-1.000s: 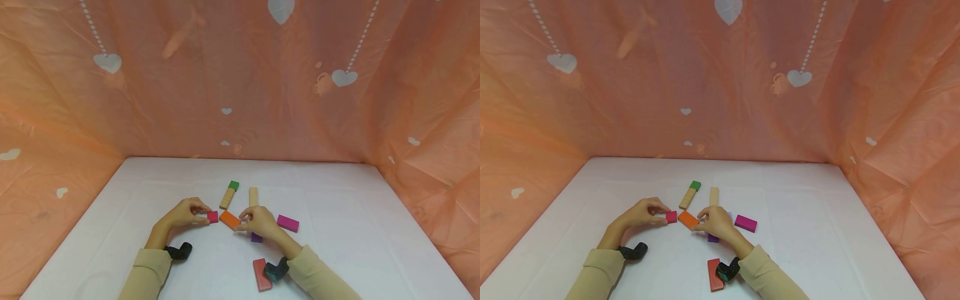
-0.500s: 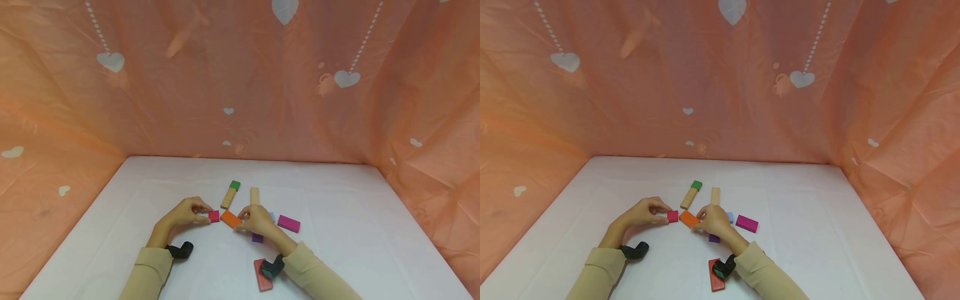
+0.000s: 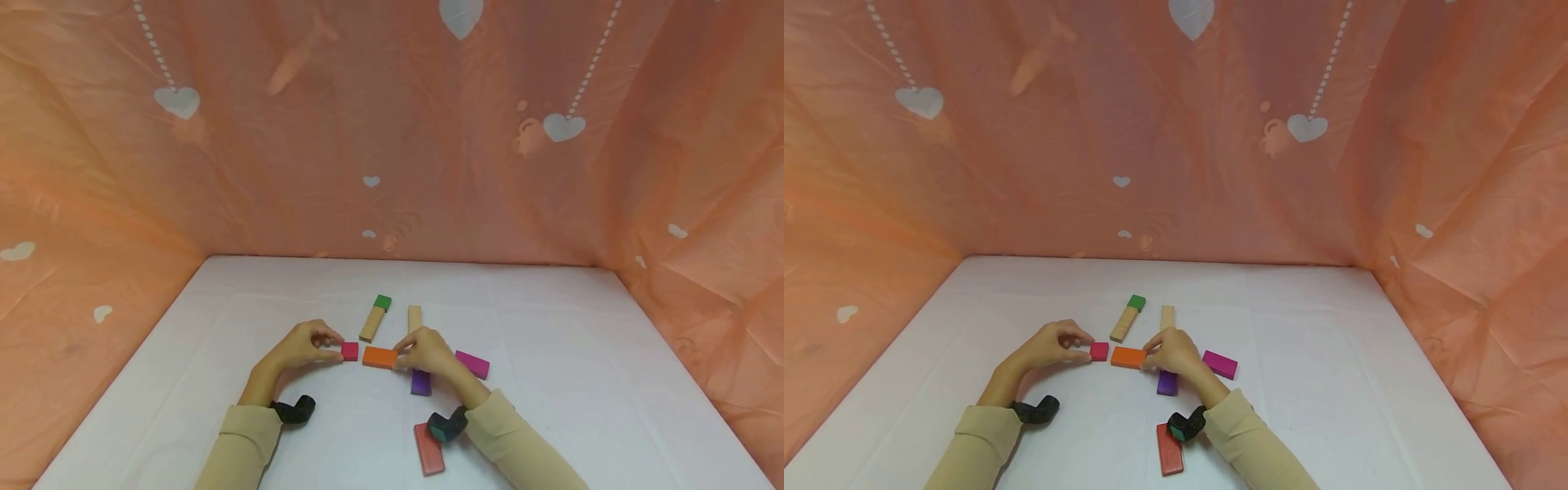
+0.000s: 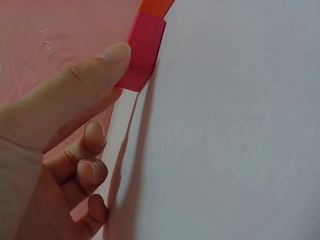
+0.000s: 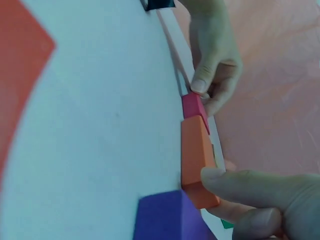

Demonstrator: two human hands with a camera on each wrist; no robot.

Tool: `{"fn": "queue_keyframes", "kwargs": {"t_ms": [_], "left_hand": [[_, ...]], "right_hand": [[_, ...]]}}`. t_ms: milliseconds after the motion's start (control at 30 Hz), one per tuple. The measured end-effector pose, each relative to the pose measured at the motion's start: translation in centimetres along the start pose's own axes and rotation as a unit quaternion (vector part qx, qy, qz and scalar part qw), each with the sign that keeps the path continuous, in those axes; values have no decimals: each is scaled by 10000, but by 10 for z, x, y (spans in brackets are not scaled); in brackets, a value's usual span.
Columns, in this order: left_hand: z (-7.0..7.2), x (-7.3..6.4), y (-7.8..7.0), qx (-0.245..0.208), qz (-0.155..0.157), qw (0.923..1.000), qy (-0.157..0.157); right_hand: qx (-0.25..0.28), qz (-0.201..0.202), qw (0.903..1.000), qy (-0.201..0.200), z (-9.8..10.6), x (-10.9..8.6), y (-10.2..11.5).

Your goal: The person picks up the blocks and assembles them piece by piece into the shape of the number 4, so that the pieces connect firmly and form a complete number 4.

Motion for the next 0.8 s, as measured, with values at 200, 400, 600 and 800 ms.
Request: {"fn": "queue_keyframes", "kwargs": {"t_ms": [200, 400, 600, 800], "left_hand": [[-2, 1, 0, -29, 63, 10000, 1], [-3, 0, -4, -18, 20, 10000, -15], [-5, 2, -4, -2, 90, 10000, -26], [-7, 3, -3, -25, 57, 10000, -29]], "right_hand": [[310, -183, 9993, 54, 1, 2, -9], [405, -225, 9989, 15, 2, 1, -12], [642, -316, 9974, 43, 2, -2, -15], [758, -329, 9966, -27, 3, -4, -14]]}}
Point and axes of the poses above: each hand's wrist, its own x-axis towards the middle knuckle, its own z-axis out of the back of the hand, y = z × x, the point moved 9 cm from there along x, towards the middle knuckle, and after that the axes turned 4 degrees about z, right-handed, at the moved point
